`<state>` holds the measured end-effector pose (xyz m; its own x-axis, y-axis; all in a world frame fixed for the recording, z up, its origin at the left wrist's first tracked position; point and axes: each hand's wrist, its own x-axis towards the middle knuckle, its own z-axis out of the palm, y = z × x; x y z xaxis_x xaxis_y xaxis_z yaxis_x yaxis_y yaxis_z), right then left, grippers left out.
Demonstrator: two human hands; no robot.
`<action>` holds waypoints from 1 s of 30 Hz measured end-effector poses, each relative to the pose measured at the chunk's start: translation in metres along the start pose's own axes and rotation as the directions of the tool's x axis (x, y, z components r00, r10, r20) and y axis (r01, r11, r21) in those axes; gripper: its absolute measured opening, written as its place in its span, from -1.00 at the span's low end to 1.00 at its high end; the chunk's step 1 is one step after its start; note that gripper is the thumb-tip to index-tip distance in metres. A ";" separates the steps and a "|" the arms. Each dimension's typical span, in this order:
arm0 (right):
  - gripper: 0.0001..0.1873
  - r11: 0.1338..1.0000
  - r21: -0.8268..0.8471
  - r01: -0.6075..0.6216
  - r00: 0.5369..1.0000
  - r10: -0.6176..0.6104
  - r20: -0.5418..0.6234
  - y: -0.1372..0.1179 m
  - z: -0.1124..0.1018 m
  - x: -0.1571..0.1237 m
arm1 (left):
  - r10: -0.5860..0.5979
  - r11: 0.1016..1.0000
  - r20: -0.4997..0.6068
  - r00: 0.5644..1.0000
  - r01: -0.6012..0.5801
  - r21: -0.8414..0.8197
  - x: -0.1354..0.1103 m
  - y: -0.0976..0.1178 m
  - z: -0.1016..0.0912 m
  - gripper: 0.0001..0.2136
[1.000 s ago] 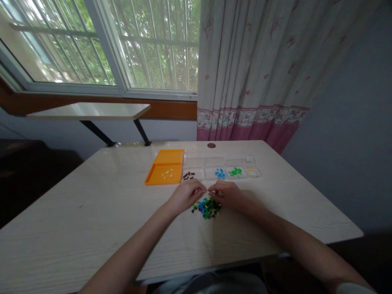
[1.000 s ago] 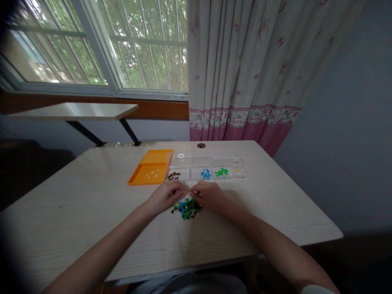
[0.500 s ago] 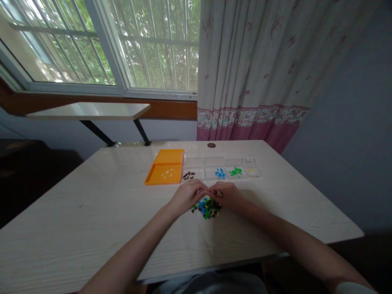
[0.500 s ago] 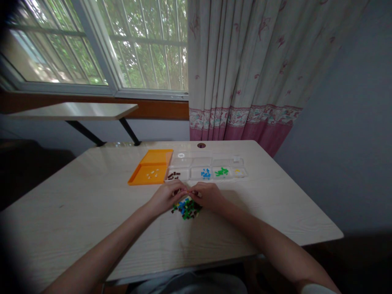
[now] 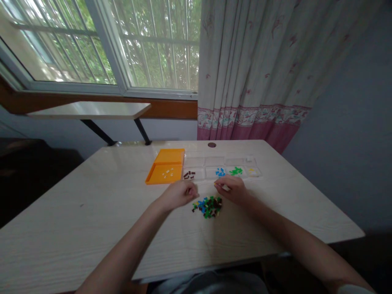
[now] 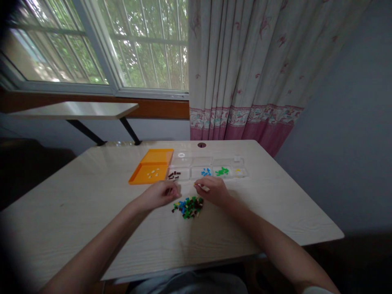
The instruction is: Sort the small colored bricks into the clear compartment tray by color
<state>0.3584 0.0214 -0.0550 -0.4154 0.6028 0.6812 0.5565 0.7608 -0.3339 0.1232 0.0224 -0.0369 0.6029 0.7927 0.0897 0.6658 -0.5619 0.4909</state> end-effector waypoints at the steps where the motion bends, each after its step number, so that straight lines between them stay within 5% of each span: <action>1: -0.87 1.000 -0.011 0.005 1.000 -0.005 -0.031 0.001 -0.002 0.001 | -0.003 1.000 0.023 1.000 0.003 0.002 -0.001 -0.003 0.001 -0.81; 23: -0.90 0.989 -0.111 0.098 0.980 -0.115 -0.163 0.003 -0.008 0.003 | 0.058 0.995 0.074 0.996 -0.052 -0.086 0.001 -0.015 0.009 -0.85; 30: -0.92 0.986 -0.129 0.105 0.985 -0.121 -0.122 0.013 -0.014 0.004 | 0.089 0.992 0.091 0.992 -0.081 -0.095 0.000 -0.013 0.004 -0.86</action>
<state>0.3742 0.0307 -0.0473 -0.3886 0.4725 0.7910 0.5982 0.7824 -0.1735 0.1162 0.0285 -0.0468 0.6976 0.7144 0.0537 0.5702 -0.5991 0.5621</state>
